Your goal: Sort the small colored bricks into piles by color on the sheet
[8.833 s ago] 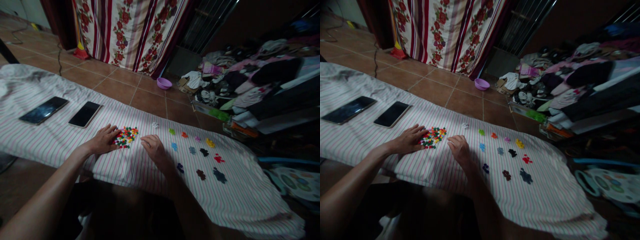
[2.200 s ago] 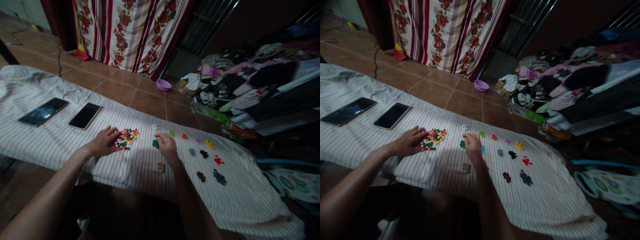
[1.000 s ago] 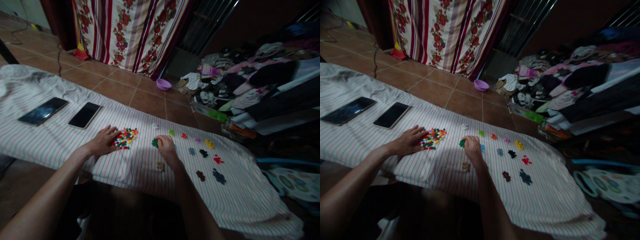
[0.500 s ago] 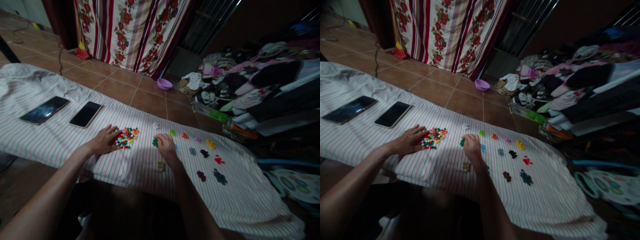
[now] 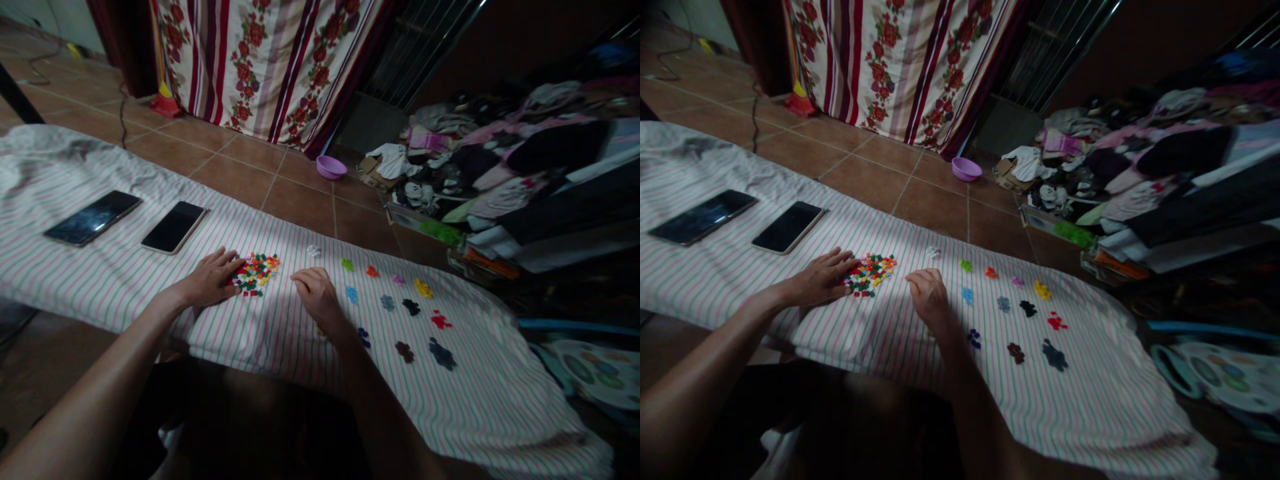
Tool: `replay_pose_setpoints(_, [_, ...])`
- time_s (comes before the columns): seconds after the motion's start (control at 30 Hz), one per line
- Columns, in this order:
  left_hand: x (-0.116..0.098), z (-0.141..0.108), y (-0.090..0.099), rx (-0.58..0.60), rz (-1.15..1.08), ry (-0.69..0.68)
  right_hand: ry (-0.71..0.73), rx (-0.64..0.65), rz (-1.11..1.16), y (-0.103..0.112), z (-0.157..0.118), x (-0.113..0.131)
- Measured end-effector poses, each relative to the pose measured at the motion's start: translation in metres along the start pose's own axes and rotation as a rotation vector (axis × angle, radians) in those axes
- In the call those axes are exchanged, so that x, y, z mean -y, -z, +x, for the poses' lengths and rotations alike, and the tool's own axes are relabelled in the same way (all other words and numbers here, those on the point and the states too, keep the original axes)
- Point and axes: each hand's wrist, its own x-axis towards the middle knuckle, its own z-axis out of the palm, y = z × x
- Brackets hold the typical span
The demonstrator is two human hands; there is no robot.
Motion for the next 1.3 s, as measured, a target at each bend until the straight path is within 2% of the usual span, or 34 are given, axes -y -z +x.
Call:
replay_pose_setpoints(0.33, [-0.002, 0.001, 0.0, 0.009, 0.01, 0.026, 0.089, 0.096, 0.039, -0.001, 0.004, 0.031])
replay_pose_setpoints(0.47, [-0.003, 0.001, 0.0, 0.014, -0.003, 0.037, 0.138, 0.148, 0.023, -0.009, 0.005, 0.048])
replay_pose_setpoints(0.63, [-0.003, 0.0, 0.0, -0.002, -0.018, 0.023, 0.12, 0.165, -0.069, -0.021, 0.007, 0.063])
replay_pose_setpoints(0.87, [-0.003, 0.001, 0.0, -0.008, -0.011, 0.01, 0.106, 0.144, -0.111, -0.029, 0.009, 0.062])
replay_pose_setpoints(1.07, [-0.002, 0.002, -0.004, -0.044, -0.006, 0.002, 0.068, 0.075, -0.117, -0.034, 0.009, 0.057])
replay_pose_setpoints(1.3, [-0.01, 0.004, -0.004, -0.061, -0.016, 0.019, 0.004, 0.063, -0.087, -0.034, 0.01, 0.054])
